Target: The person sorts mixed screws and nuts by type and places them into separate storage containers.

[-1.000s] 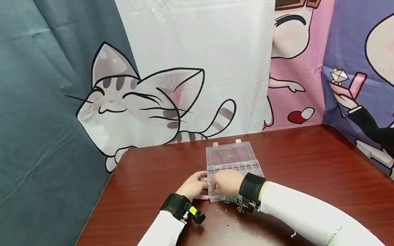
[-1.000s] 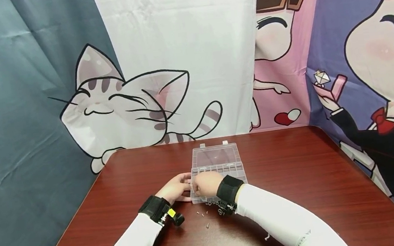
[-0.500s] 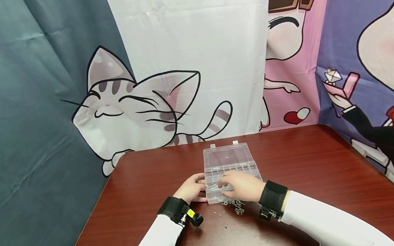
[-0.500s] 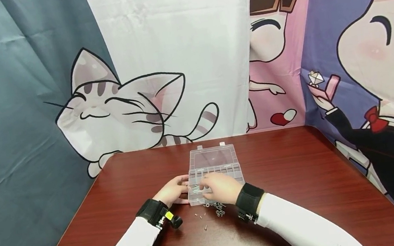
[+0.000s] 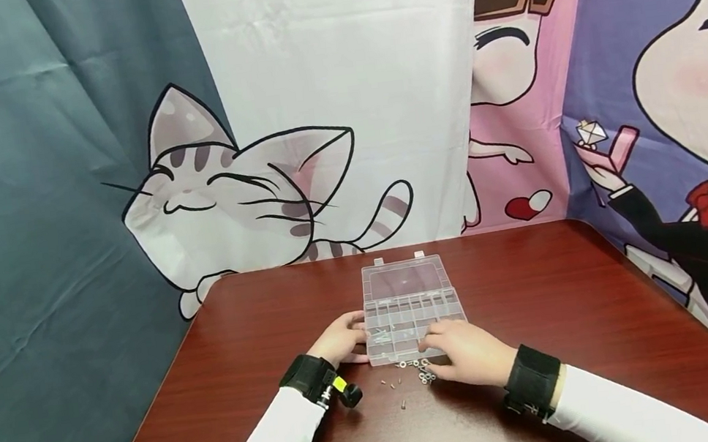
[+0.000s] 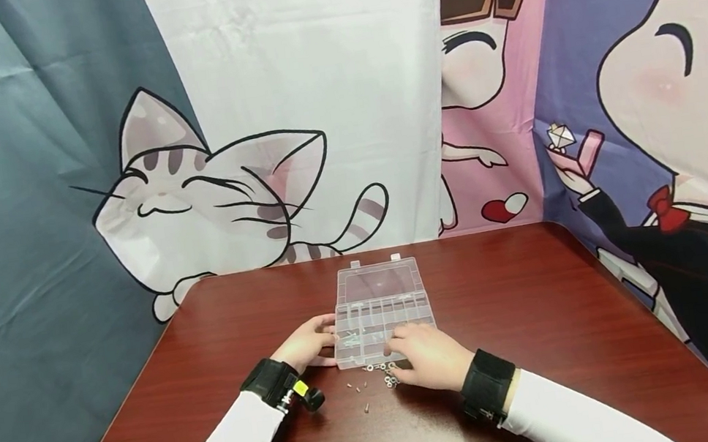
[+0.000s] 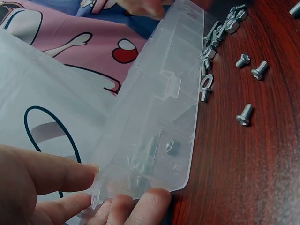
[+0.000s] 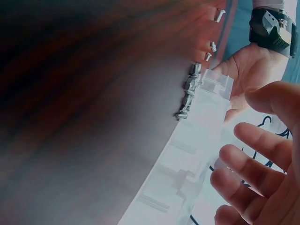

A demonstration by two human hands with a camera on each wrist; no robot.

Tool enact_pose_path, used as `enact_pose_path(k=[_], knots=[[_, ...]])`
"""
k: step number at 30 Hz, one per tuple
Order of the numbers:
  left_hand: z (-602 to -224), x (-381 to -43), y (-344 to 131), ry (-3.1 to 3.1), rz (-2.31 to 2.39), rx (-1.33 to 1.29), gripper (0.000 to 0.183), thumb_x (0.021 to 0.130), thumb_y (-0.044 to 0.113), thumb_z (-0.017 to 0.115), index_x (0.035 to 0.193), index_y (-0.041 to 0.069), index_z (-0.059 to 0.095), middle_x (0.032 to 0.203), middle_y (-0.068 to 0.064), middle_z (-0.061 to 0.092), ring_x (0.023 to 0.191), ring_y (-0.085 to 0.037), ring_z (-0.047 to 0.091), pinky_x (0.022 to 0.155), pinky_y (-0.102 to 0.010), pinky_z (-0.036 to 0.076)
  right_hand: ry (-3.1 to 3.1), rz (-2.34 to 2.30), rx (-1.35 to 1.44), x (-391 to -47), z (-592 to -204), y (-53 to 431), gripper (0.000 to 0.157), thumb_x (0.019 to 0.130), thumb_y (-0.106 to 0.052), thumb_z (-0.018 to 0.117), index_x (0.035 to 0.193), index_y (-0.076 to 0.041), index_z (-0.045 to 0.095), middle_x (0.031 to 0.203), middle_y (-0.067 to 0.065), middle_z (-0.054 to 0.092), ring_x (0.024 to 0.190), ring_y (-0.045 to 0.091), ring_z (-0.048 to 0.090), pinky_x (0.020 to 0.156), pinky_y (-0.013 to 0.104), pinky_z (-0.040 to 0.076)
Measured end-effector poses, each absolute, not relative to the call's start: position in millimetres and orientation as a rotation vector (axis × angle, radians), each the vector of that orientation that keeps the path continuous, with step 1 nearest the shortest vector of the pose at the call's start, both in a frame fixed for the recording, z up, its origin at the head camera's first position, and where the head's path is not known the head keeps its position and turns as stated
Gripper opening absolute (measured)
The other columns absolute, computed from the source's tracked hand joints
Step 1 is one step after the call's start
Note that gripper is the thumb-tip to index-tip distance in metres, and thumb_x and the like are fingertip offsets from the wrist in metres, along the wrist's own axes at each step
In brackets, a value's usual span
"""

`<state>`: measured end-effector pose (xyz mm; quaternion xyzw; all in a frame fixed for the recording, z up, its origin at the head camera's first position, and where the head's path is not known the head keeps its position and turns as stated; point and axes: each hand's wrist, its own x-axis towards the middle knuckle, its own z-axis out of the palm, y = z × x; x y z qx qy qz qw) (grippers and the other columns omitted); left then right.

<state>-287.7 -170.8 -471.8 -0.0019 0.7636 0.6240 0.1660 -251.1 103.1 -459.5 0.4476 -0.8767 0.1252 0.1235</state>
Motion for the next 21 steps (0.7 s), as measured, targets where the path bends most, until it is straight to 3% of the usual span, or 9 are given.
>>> enact_pose_path(k=[9,21], knots=[[-476,-287,-173,2.146,1.788,-0.012,0.059,0.095,-0.002,0.055,0.150,-0.001,0.034,0.122,-0.020,0.058,0.089,-0.027,0.068,0.069,-0.042,0.060,-2.514,0.326,1.418,-245,-462,100,0.010,0.082,-0.026,0.078,0.087,-0.018,0.073,0.078,-0.008,0.053,0.070,0.005,0.047,0.064,0.025,0.045],[-473,-290,-173,2.147,1.784,-0.007,0.060,0.094,-0.001,0.057,0.150,0.001,0.035,0.120,-0.018,0.060,0.089,-0.028,0.068,0.070,-0.043,0.060,-2.436,0.195,1.474,-244,-464,88,0.010,0.079,-0.026,0.081,0.079,-0.024,0.072,0.074,-0.012,0.047,0.068,0.008,0.053,0.059,0.025,0.045]])
